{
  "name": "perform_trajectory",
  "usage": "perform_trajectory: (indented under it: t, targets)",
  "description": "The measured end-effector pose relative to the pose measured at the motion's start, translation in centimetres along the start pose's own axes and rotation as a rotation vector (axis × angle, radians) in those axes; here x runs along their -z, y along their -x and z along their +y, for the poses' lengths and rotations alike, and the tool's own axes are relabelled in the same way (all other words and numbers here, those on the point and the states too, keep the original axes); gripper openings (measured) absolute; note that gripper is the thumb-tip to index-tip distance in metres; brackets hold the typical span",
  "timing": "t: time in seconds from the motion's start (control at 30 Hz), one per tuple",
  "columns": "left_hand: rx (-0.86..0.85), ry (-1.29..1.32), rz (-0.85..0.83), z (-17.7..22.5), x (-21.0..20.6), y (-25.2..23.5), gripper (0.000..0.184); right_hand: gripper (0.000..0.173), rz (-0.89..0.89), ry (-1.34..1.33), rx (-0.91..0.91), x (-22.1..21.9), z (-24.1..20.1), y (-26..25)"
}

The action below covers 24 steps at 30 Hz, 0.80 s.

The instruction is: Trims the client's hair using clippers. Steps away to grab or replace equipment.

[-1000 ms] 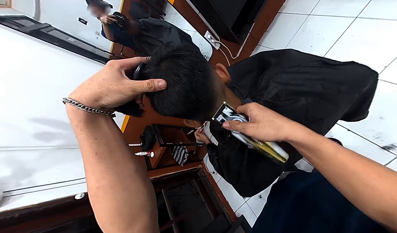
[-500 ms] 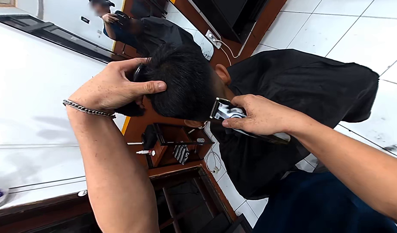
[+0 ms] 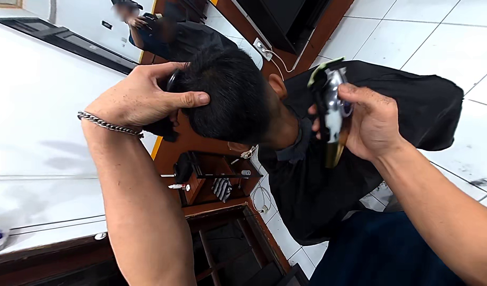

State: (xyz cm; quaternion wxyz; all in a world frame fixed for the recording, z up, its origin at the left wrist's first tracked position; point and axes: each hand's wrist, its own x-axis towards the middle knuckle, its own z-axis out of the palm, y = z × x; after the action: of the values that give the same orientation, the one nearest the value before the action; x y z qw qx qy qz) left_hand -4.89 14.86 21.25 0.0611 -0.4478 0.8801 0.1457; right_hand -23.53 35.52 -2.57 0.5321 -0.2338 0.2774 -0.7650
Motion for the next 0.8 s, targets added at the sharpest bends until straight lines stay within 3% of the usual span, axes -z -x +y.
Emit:
perform_trajectory:
  t: [0.07, 0.1, 0.17, 0.23, 0.37, 0.43, 0.53, 0.63, 0.73, 0.8]
  targets:
    - [0.006, -0.023, 0.001, -0.1, 0.0, 0.0, 0.049, 0.021, 0.089, 0.134, 0.023, -0.1, 0.7, 0.2]
    - [0.007, -0.027, 0.006, 0.1, 0.1, 0.0, 0.048, 0.029, 0.073, 0.294, 0.027, -0.4, 1.1, 0.4]
    - [0.015, -0.015, 0.004, 0.4, 0.0, 0.1, 0.045, 0.045, -0.025, 0.711, -0.027, -1.3, 1.7, 0.9]
    - [0.011, -0.009, 0.001, 0.3, -0.1, 0.1, 0.044, 0.045, -0.172, 0.979, -0.111, -2.2, 1.8, 0.8]
    - [0.009, -0.019, 0.011, 0.3, 0.0, 0.3, 0.046, 0.042, -0.296, 1.152, -0.218, -3.6, 0.9, 0.2]
    - [0.015, -0.022, 0.013, 0.2, 0.0, 0.3, 0.046, 0.043, -0.242, 1.147, -0.167, -4.3, 1.0, 0.2]
    - [0.02, -0.019, 0.005, 0.1, 0.1, 0.3, 0.044, 0.054, -0.288, 1.164, 0.085, -5.4, 2.2, 1.1]
    - [-0.033, -0.058, 0.015, -0.2, 0.6, -0.1, 0.047, 0.05, -0.479, 1.174, -0.018, -5.6, 3.0, 2.0]
    - [-0.114, -0.068, 0.033, -1.5, 0.9, -0.8, 0.053, 0.037, -0.272, 0.632, 0.022, -4.2, 5.9, 3.7]
    - [-0.166, -0.072, 0.037, -2.3, 1.3, -1.3, 0.054, 0.039, -0.093, 0.207, 0.062, -3.8, 7.4, 4.4]
